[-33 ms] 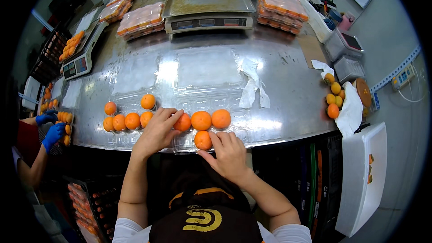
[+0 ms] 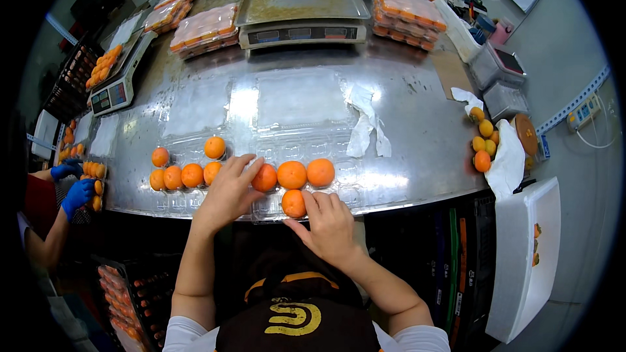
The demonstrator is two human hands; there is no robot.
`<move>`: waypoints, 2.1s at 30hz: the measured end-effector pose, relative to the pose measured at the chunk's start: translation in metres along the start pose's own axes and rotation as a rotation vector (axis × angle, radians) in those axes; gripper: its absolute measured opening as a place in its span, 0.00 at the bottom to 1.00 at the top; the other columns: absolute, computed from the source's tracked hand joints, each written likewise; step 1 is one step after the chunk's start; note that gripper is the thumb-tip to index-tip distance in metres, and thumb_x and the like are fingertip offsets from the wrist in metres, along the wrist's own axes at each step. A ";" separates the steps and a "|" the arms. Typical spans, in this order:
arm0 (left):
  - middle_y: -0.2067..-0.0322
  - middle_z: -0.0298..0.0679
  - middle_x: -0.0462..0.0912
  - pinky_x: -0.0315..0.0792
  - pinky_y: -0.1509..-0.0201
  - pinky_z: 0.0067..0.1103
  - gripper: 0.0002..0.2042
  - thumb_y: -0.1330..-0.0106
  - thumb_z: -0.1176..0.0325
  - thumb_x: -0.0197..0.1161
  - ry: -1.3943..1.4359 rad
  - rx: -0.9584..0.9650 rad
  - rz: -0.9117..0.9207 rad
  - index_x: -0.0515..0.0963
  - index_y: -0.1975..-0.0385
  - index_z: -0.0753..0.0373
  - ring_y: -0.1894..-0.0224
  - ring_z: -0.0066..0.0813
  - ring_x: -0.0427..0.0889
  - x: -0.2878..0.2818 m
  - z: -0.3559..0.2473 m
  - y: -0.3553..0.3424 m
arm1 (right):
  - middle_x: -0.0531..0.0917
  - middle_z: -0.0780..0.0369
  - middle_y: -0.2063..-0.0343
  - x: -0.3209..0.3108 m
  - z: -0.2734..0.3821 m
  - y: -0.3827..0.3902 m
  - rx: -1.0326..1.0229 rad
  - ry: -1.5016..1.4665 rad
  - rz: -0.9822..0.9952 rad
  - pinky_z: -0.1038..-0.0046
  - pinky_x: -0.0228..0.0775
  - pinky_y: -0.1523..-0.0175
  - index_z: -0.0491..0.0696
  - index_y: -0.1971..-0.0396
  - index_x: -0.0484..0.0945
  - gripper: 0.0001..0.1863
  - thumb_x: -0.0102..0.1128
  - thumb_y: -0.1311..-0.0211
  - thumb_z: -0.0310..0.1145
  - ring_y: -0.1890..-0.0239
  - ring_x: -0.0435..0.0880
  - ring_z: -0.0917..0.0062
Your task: The person sorts and packs persimmons into plastic containers by hand at a stainless steel table, occasionally pouring liquid into a pink bottle.
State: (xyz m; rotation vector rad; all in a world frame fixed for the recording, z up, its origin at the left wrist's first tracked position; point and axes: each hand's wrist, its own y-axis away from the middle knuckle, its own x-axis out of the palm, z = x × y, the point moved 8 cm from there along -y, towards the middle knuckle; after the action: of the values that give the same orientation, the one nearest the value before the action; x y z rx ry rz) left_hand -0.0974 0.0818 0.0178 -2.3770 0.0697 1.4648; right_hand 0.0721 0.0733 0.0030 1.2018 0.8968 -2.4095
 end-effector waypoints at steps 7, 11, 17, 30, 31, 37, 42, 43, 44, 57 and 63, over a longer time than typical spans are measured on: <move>0.45 0.54 0.68 0.63 0.40 0.40 0.25 0.46 0.73 0.66 0.122 -0.117 -0.305 0.70 0.47 0.68 0.44 0.54 0.68 0.022 -0.035 0.050 | 0.74 0.55 0.61 0.012 0.006 0.001 0.058 -0.096 -0.042 0.64 0.69 0.56 0.41 0.53 0.73 0.26 0.69 0.54 0.32 0.60 0.73 0.60; 0.38 0.58 0.60 0.55 0.33 0.47 0.29 0.44 0.72 0.65 0.047 -0.136 -0.319 0.64 0.42 0.72 0.36 0.58 0.60 0.051 -0.034 0.064 | 0.73 0.54 0.59 0.015 0.010 0.003 0.049 -0.141 -0.061 0.63 0.69 0.53 0.39 0.53 0.72 0.26 0.69 0.56 0.28 0.58 0.73 0.58; 0.36 0.62 0.56 0.53 0.33 0.49 0.30 0.41 0.70 0.63 -0.016 -0.142 -0.383 0.61 0.40 0.76 0.33 0.61 0.56 0.062 -0.029 0.070 | 0.75 0.52 0.55 0.022 0.012 0.006 0.023 -0.302 -0.168 0.61 0.69 0.52 0.40 0.54 0.70 0.26 0.68 0.56 0.24 0.56 0.74 0.57; 0.38 0.57 0.61 0.64 0.37 0.37 0.29 0.41 0.74 0.65 0.364 -0.177 -0.519 0.63 0.39 0.67 0.37 0.52 0.66 0.021 -0.041 0.070 | 0.78 0.57 0.59 -0.002 -0.004 0.001 0.036 -0.522 -0.235 0.68 0.72 0.51 0.42 0.45 0.66 0.36 0.70 0.57 0.18 0.57 0.79 0.66; 0.38 0.52 0.64 0.69 0.40 0.29 0.27 0.39 0.76 0.62 0.695 -0.264 -0.490 0.62 0.39 0.68 0.40 0.42 0.70 0.031 -0.032 0.071 | 0.78 0.57 0.59 -0.007 0.000 0.000 -0.018 -0.512 -0.248 0.68 0.72 0.51 0.42 0.44 0.65 0.36 0.70 0.57 0.17 0.57 0.79 0.66; 0.45 0.46 0.72 0.71 0.42 0.28 0.20 0.29 0.66 0.52 1.922 -0.566 -0.180 0.64 0.41 0.68 0.46 0.37 0.76 0.084 -0.031 0.051 | 0.78 0.57 0.58 -0.019 0.019 -0.003 -0.223 -0.459 -0.236 0.67 0.71 0.51 0.42 0.46 0.68 0.36 0.71 0.61 0.17 0.55 0.77 0.64; 0.50 0.47 0.76 0.74 0.44 0.30 0.22 0.25 0.58 0.44 2.299 -0.568 -0.031 0.65 0.42 0.69 0.51 0.36 0.80 0.088 -0.053 0.040 | 0.79 0.56 0.56 -0.020 0.012 -0.014 -0.089 -0.372 -0.136 0.69 0.72 0.51 0.43 0.49 0.72 0.33 0.73 0.60 0.22 0.53 0.78 0.66; 0.51 0.46 0.76 0.74 0.44 0.30 0.22 0.25 0.57 0.43 2.287 -0.589 -0.013 0.65 0.42 0.69 0.52 0.36 0.80 0.089 -0.055 0.039 | 0.80 0.57 0.56 -0.011 0.002 -0.011 0.003 -0.454 -0.106 0.70 0.72 0.51 0.44 0.52 0.75 0.29 0.74 0.60 0.24 0.53 0.79 0.66; 0.51 0.46 0.76 0.74 0.45 0.30 0.22 0.25 0.57 0.43 2.276 -0.611 0.006 0.65 0.42 0.68 0.52 0.36 0.80 0.090 -0.056 0.037 | 0.80 0.57 0.56 -0.009 -0.002 -0.010 0.021 -0.479 -0.097 0.70 0.72 0.50 0.44 0.52 0.75 0.29 0.74 0.60 0.24 0.54 0.79 0.66; 0.49 0.44 0.74 0.73 0.46 0.25 0.20 0.31 0.70 0.55 1.485 -0.340 -0.245 0.63 0.41 0.67 0.47 0.29 0.75 0.058 -0.038 0.031 | 0.80 0.55 0.58 -0.021 -0.006 -0.016 -0.030 -0.506 -0.110 0.68 0.73 0.52 0.44 0.53 0.76 0.28 0.72 0.60 0.22 0.57 0.80 0.62; 0.54 0.46 0.78 0.78 0.51 0.27 0.17 0.28 0.62 0.52 1.902 -0.607 -0.208 0.66 0.47 0.66 0.54 0.35 0.81 0.084 -0.035 0.035 | 0.80 0.56 0.59 -0.018 -0.009 -0.013 0.058 -0.532 -0.137 0.69 0.72 0.52 0.43 0.51 0.74 0.30 0.73 0.59 0.24 0.59 0.80 0.63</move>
State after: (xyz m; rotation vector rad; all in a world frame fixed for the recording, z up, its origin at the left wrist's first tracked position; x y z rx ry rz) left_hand -0.0359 0.0500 -0.0508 -3.0437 -0.1779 -1.3431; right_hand 0.0816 0.0889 0.0185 0.4726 0.7579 -2.6779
